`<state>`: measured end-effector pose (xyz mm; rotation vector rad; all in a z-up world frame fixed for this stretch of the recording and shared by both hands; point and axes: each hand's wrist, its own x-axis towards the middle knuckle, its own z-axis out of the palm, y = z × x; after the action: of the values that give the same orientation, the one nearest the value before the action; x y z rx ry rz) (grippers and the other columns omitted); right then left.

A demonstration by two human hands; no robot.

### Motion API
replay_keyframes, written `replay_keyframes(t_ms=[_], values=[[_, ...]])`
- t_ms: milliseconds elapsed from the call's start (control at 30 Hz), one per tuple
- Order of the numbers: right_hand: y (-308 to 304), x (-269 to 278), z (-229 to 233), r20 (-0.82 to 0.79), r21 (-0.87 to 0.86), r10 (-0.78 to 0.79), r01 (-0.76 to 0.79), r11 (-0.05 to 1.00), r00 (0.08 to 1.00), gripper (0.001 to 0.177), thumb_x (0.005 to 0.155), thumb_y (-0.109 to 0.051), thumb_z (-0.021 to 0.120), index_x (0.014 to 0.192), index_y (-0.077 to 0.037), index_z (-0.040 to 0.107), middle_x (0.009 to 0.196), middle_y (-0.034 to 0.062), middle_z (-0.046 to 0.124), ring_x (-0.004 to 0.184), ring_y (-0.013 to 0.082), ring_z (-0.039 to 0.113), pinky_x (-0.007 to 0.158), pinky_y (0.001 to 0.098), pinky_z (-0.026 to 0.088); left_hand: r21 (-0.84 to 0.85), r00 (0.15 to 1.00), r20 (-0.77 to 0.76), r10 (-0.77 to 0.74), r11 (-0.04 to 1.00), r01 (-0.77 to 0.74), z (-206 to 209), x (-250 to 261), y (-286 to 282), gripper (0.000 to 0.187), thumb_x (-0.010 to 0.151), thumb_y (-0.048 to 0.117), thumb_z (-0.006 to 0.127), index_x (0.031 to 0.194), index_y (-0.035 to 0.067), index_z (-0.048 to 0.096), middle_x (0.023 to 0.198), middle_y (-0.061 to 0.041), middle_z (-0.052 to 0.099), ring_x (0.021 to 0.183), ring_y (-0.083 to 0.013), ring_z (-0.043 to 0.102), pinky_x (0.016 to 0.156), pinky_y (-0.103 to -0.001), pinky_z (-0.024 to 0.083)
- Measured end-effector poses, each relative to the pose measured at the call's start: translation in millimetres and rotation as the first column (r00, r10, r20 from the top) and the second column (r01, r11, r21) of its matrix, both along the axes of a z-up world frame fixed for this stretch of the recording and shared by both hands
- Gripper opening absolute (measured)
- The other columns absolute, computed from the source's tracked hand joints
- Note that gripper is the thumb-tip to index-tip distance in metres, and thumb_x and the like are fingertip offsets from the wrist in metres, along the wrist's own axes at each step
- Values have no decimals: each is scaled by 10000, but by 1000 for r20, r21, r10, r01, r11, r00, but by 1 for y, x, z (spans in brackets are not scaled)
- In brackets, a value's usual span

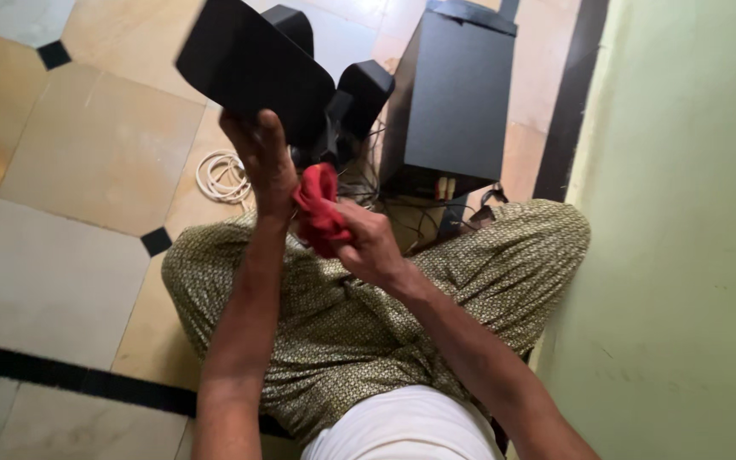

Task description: The person wipes down a large black electronic speaker unit and several smaller satellite speakers with a red cloth while sitting on the floor.

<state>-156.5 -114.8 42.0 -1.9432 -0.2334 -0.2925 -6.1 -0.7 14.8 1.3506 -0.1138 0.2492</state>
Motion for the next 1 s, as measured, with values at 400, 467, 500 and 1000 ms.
replay_keyframes(t_ms=[400,467,500,1000], values=[[-76,-48,-76,-342,310,-113,225,924,933,161,970,25,591,1109,-8,666,923,-5,652,826,77,591,715,246,540,97,944,60,326,939,-330,-69,73,38,748,1003,236,832,1485,2,311,1446,-216,446,1319,-315,531,1128,-428,531],[-80,-53,-88,-337,309,-117,227,923,934,159,958,27,597,1096,-6,668,919,-9,653,830,75,588,719,240,531,89,950,-21,312,947,-310,-92,81,31,818,929,159,848,1475,20,255,1450,-223,406,1331,-330,496,1165,-428,482],[-80,-54,-92,-323,307,-114,218,926,939,176,945,30,594,1098,-7,671,924,-9,661,831,75,597,720,238,533,85,950,-59,305,950,-300,-100,84,29,859,893,120,856,1470,29,227,1452,-226,386,1337,-337,479,1183,-429,458],[-71,-45,-61,-251,226,12,47,973,968,316,879,29,603,1186,22,678,1074,116,740,935,208,710,847,329,596,151,961,-162,223,968,-199,-159,99,17,707,916,-23,730,1470,48,296,1402,-194,477,1241,-302,564,1059,-405,533]])
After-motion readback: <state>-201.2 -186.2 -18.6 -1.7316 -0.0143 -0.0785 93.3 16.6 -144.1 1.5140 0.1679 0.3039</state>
